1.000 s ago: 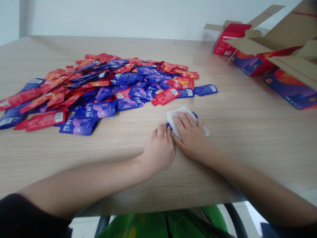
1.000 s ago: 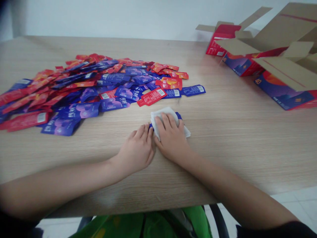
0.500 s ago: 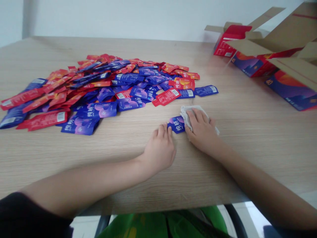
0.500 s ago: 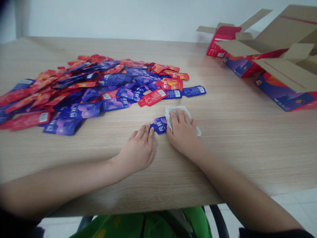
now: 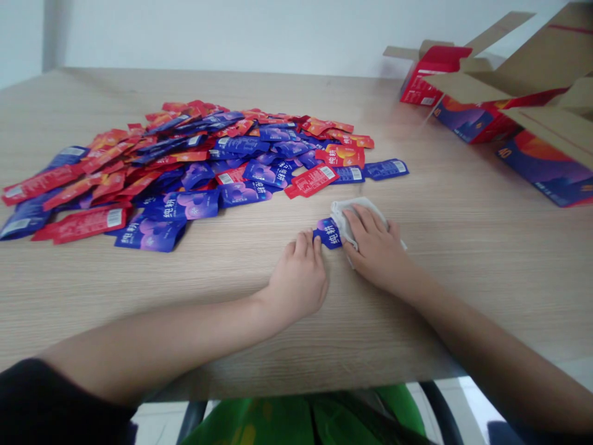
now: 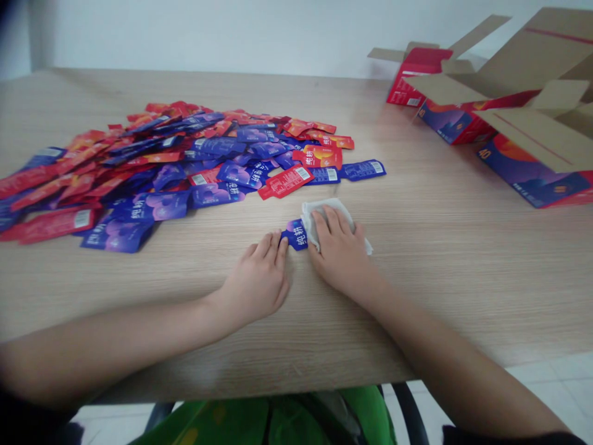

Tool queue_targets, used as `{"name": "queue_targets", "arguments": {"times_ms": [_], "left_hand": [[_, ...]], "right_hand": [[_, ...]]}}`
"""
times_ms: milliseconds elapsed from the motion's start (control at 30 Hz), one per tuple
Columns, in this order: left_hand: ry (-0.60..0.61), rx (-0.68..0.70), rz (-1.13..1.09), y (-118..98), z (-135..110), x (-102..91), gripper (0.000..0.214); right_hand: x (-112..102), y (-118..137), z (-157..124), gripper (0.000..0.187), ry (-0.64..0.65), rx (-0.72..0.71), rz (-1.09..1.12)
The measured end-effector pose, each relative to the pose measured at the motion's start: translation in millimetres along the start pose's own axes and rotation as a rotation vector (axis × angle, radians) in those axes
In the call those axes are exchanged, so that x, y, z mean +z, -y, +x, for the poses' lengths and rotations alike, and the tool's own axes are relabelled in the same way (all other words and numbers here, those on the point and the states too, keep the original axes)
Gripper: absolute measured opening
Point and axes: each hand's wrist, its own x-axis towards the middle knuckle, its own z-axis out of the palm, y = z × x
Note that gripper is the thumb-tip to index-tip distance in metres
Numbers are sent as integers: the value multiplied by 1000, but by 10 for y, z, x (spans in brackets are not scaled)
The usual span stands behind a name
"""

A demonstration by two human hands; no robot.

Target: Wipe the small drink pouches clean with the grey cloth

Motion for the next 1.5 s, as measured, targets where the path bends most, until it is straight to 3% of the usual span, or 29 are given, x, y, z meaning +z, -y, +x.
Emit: {"name": "queue_targets", "arguments": {"times_ms": [167,433,767,1100,1200,1367,1500], "left_hand": [[11,7,3,3,3,-2,65],[-49,17,-27,12,-8,-9,51],[8,-3,13,1,-6,-7,66],[-44,12,-23,8,-1,-17,51],[-40,-4,-9,6,-7,-14,60],[-14,-6,7,-3,-8,-1,64],[-23,-4,-5,-4,-4,10,64]], "right_hand": [[30,4,34,55,-24,81,-17],[17,330,-54,55,-15,-210,32],[38,-36,69,54,-32,66,4],[35,324,-22,54,-44,-209,43],[26,184,-12,55,-36,-148,39],[32,-117,45,56,-21,70,0],[42,-19,42,55,-25,63,-26]]}}
